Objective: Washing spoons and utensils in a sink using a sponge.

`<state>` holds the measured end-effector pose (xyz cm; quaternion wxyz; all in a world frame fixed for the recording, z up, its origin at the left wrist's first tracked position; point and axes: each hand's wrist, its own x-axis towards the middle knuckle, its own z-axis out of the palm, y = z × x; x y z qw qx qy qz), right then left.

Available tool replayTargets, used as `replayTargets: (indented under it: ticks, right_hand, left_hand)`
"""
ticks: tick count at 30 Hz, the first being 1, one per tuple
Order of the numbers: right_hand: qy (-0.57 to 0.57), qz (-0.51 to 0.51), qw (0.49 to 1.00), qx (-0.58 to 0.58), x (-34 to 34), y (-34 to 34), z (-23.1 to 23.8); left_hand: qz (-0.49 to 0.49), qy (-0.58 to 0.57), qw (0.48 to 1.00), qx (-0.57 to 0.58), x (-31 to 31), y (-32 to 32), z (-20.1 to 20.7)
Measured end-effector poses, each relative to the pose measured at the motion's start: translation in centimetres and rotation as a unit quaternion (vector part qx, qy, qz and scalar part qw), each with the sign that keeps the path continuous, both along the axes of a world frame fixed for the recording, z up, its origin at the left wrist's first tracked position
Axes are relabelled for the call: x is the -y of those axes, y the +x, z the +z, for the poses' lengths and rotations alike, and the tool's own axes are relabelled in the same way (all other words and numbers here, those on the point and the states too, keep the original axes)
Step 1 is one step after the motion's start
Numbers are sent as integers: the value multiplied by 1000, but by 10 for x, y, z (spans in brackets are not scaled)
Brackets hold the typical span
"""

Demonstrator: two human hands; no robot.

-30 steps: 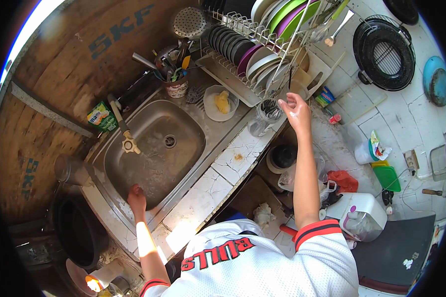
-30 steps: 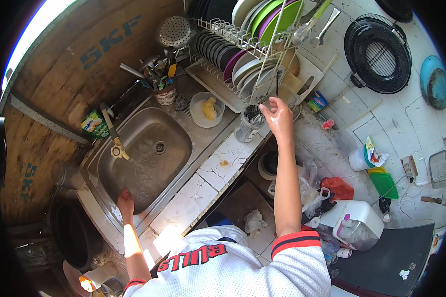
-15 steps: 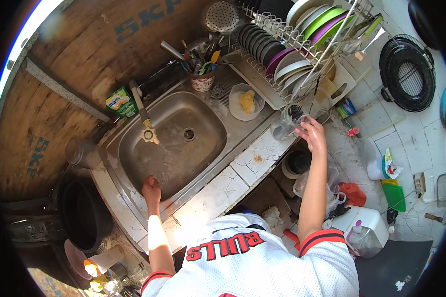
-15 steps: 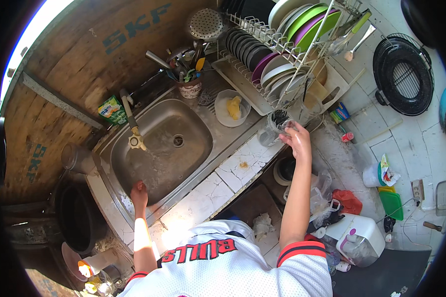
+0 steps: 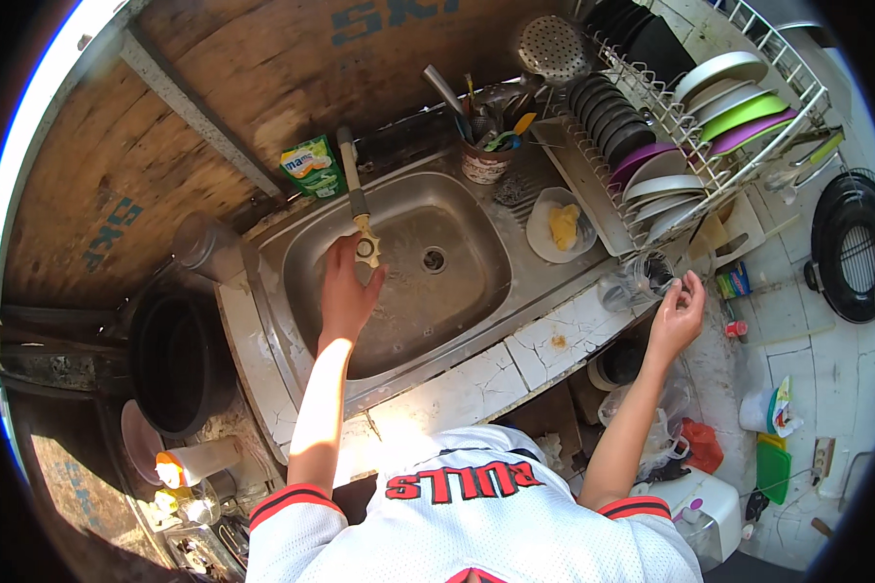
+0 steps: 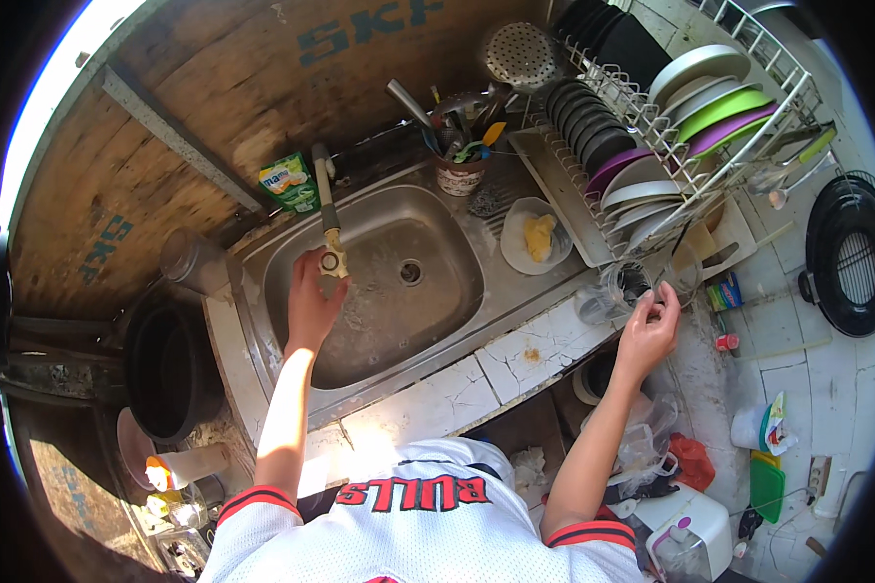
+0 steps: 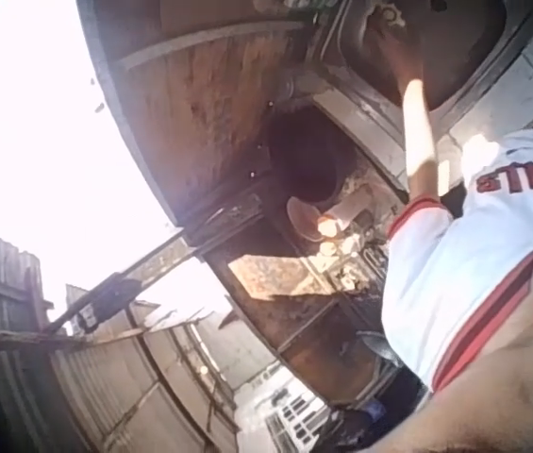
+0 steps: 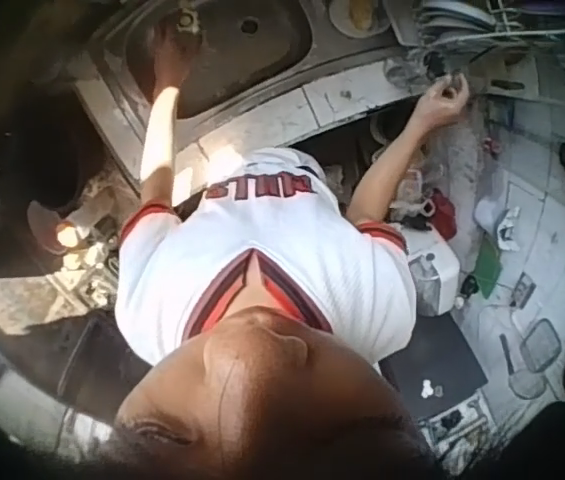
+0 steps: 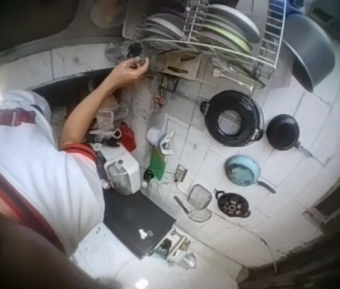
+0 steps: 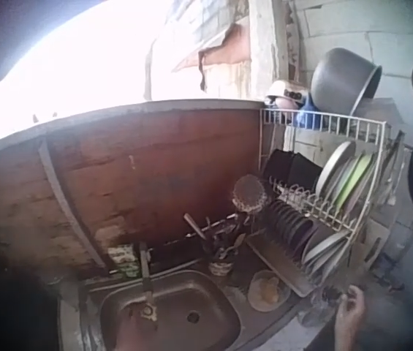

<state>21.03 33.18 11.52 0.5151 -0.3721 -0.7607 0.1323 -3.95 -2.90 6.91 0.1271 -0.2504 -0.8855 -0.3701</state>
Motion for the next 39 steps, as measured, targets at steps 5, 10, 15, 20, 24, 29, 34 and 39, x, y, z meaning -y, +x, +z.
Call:
replayTargets:
  ticks: [5, 10, 15, 20, 24, 29, 34, 39]
  right_hand:
    - [-78, 170, 981, 42, 23, -54, -20]
    - [-148, 271, 947, 91, 32, -99, -56]
    - [-169, 340, 917, 120, 47, -131, -69]
    - [-198, 360, 903, 129, 63, -141, -67]
    - [-227, 377, 883, 165, 61, -131, -77]
    - [-689, 469, 553, -7, 88, -133, -87]
    - [-297, 502, 716, 384, 112, -144, -122]
    - [-202, 548, 689, 429, 160, -132, -108]
  left_hand:
    - [26, -18, 999, 36, -4, -14, -6]
    - [-34, -124, 992, -9, 2, -24, -9]
    - [-100, -223, 965, -93, 6, -32, -8]
    - [-126, -263, 952, -90, 23, -33, -9]
    - [-82, -192, 970, -129, 29, -10, 12]
    - [-1, 54, 993, 108, 64, 66, 13]
    - [155, 37, 962, 222, 129, 128, -28]
    - [226, 119, 946, 197, 182, 177, -41]
